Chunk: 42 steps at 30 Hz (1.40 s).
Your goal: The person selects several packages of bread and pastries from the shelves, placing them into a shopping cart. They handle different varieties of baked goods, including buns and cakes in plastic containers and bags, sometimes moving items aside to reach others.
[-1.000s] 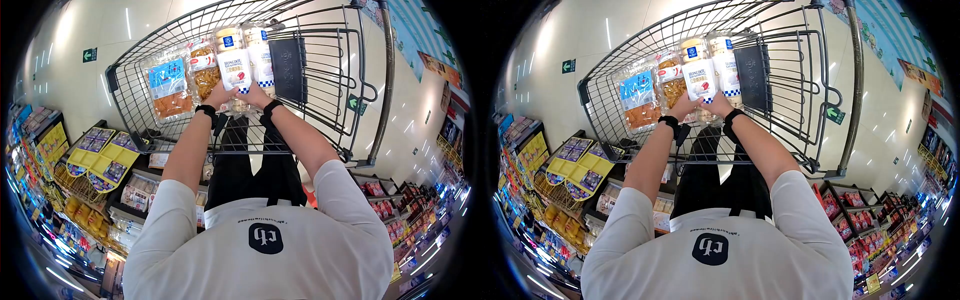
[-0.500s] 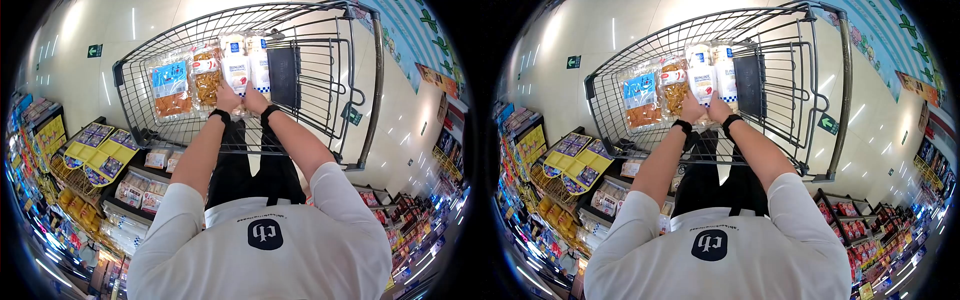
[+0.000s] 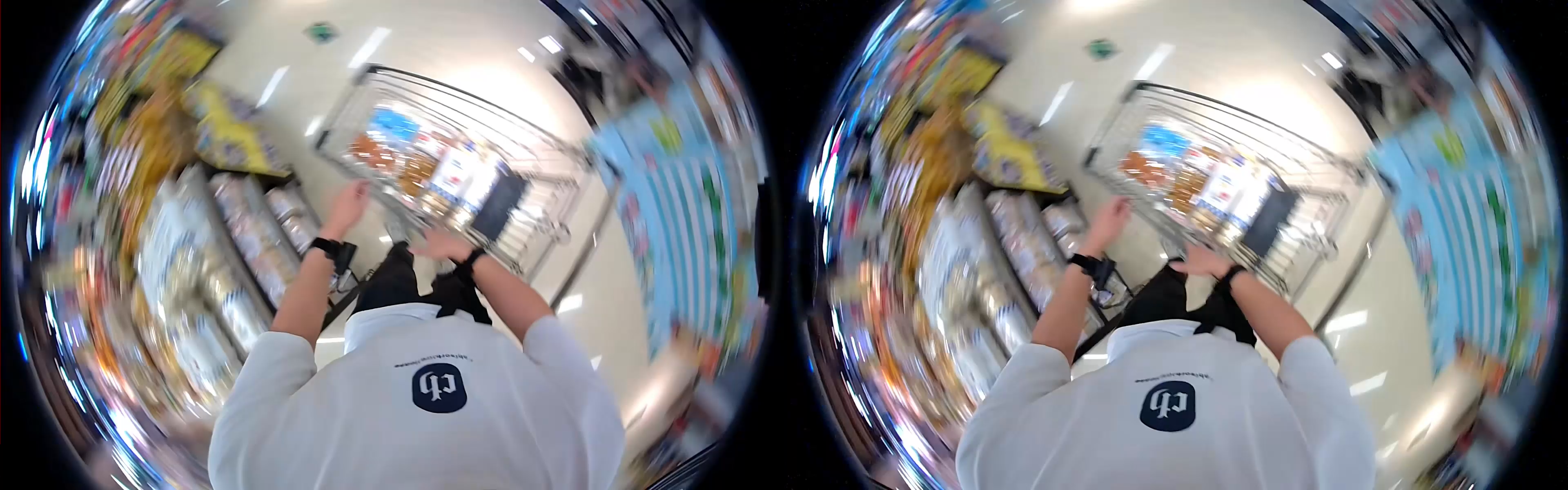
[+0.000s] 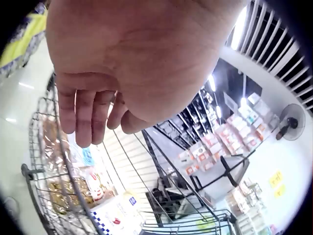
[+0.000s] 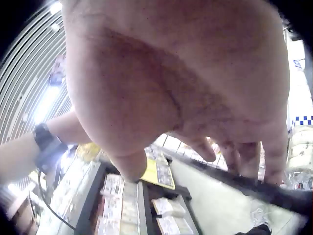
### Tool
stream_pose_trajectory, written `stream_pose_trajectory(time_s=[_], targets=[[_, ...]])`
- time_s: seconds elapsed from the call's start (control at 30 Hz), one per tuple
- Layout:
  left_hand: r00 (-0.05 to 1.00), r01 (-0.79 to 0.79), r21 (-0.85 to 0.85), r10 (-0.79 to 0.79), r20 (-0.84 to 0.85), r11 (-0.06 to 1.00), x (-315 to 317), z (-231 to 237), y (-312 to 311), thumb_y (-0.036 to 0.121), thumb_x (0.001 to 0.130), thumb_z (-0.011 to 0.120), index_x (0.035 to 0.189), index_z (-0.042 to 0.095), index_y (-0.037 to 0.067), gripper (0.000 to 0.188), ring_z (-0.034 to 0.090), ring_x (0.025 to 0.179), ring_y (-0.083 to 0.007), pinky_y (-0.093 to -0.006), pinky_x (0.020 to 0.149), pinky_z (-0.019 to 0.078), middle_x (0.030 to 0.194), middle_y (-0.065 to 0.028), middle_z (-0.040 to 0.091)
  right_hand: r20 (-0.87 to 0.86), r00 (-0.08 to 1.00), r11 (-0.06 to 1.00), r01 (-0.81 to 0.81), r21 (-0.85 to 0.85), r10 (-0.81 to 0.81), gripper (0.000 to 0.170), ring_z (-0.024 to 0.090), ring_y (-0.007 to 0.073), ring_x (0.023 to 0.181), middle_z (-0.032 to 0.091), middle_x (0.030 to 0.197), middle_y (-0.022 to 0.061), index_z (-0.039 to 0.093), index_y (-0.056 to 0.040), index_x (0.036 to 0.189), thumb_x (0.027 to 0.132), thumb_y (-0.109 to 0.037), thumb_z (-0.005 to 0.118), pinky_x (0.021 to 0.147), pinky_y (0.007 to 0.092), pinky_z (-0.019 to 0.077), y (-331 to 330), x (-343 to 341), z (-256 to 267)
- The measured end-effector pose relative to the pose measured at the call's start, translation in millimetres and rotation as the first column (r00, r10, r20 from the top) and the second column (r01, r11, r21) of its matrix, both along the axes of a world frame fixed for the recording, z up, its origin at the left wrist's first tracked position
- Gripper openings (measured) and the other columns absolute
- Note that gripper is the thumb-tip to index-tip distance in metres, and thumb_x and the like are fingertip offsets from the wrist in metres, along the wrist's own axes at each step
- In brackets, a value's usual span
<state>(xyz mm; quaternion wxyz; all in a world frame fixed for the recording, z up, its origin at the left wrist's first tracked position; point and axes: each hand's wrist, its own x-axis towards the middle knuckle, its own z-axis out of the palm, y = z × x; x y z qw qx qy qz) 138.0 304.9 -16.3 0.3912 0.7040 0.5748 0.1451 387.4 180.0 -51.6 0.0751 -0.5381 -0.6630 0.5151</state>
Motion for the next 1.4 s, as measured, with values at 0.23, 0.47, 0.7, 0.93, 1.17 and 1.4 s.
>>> stream_pose_trajectory(time_s=[0.23,0.47,0.7,0.93,1.17,1.4], targets=[[0.85,-0.41,0.128,0.429,-0.307,0.903,-130.5,16.1,-227.3,0.02,0.089,0.05,0.099,0.062,0.004,0.023,0.064,0.091,-0.0386,-0.0496,0.079,0.0493,0.095,-0.0202,0.067,-0.076,0.997,0.994,-0.019,0.104,0.027,0.049,0.058,0.0396,0.106,0.059,0.115,0.0255,0.037,0.0037,0.133,0.086,-0.002,0.048,0.089,0.0448,0.0468,-14.0,-7.8,-52.1],[0.745,-0.643,-0.333,0.462,-0.48,0.69,-190.1,-98.1,-463.9,0.027,0.083,0.055,0.089,0.067,0.001,0.029,0.065,0.088,-0.0376,-0.0472,0.078,0.051,0.092,-0.0221,0.068,-0.109,0.992,0.991,-0.047,0.125,0.061,0.036,0.062,0.025,0.089,0.064,0.095,0.0128,0.047,0.0,0.119,0.086,-0.011,0.056,0.078,0.0355,0.0489,-1.7,-8.3,-64.6],[0.801,-0.57,-0.674,0.501,-0.328,0.47,-147.8,-171.1,-622.0,0.027,0.088,0.054,0.078,0.07,0.0,0.033,0.069,0.073,-0.026,-0.0379,0.07,0.0518,0.079,-0.0142,0.071,0.131,0.987,0.987,0.108,-0.121,-0.092,0.04,0.06,0.0236,0.082,0.063,0.084,0.0105,0.054,0.0045,0.11,0.075,-0.013,0.064,0.075,0.0349,0.0483,14.1,-22.3,-56.8],[0.692,-0.717,-0.48,0.592,-0.412,0.505,-215.8,-254.9,-660.4,0.024,0.083,0.059,0.084,0.067,-0.002,0.027,0.068,0.074,-0.0276,-0.0394,0.067,0.0518,0.078,-0.0164,0.069,0.561,0.77,0.884,0.007,0.468,-0.303,0.052,0.058,0.044,0.101,0.058,0.11,0.0294,0.057,-0.0003,0.118,0.074,-0.027,0.065,0.091,0.0485,0.0465,34.6,-103.4,-10.8],[-0.302,-0.953,-0.079,0.921,0.244,-0.291,-297.0,-43.9,-533.0,0.02,0.092,0.054,0.096,0.062,-0.003,0.026,0.064,0.069,-0.0168,-0.0306,0.064,0.0507,0.075,-0.0101,0.066,0.152,0.956,0.822,-0.293,0.489,0.251,0.027,0.063,0.033,0.088,0.065,0.095,0.0213,0.067,-0.0008,0.1,0.076,-0.011,0.063,0.08,0.0413,0.0505,91.2,-250.5,5.7],[-0.275,-0.96,-0.084,0.849,0.45,-0.267,-313.4,59.0,-467.2,0.019,0.093,0.058,0.104,0.062,-0.003,0.025,0.062,0.074,-0.0139,-0.0265,0.07,0.0499,0.084,-0.0086,0.066,-0.112,0.797,0.664,-0.407,0.627,0.594,0.023,0.064,0.0244,0.091,0.065,0.097,0.0147,0.065,-0.0034,0.109,0.087,-0.012,0.062,0.08,0.0333,0.0514,111.0,-447.6,117.8]])
